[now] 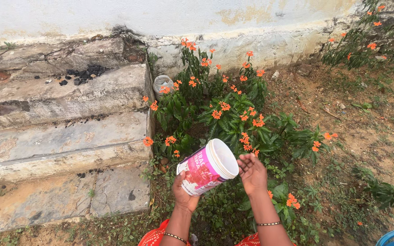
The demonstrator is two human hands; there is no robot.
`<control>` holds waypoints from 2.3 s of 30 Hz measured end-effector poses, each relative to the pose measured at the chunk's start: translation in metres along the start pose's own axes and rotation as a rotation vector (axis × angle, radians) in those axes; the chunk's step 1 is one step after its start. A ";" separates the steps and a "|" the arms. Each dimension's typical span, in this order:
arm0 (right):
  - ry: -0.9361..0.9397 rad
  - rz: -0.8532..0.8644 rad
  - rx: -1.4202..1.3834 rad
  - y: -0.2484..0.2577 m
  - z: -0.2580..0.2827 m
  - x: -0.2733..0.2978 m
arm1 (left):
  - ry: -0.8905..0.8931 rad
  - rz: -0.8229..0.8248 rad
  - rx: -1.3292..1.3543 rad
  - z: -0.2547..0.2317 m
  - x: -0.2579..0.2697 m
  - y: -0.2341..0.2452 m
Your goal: The person applies a white powder to the soil at the base of flowering plants by hand. They hold a plastic container in one hand and use the other to distribute the powder around the base of the stems.
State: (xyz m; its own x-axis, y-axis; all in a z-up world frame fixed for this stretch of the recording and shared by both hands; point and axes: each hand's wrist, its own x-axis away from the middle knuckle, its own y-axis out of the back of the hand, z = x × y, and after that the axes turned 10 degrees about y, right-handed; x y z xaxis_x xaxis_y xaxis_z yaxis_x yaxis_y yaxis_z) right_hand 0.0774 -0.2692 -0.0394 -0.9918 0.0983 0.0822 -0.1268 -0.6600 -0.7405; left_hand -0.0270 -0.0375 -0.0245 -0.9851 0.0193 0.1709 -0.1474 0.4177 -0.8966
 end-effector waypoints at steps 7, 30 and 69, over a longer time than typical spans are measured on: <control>-0.111 -0.105 -0.124 0.060 -0.063 -0.051 | 0.025 -0.104 -0.093 -0.002 0.005 -0.009; -0.257 -0.190 -0.169 0.052 -0.106 -0.055 | -0.004 -0.151 -0.334 -0.022 0.017 -0.028; -0.376 0.103 -0.552 0.054 -0.092 -0.028 | -0.055 -0.069 0.070 -0.057 0.016 0.005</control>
State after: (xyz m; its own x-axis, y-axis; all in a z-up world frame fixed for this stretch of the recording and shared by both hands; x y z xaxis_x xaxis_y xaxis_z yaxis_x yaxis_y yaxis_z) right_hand 0.0996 -0.2390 -0.1433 -0.9500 -0.2761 0.1456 -0.1025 -0.1647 -0.9810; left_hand -0.0381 0.0170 -0.0033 -0.9755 -0.0581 0.2122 -0.2189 0.3523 -0.9099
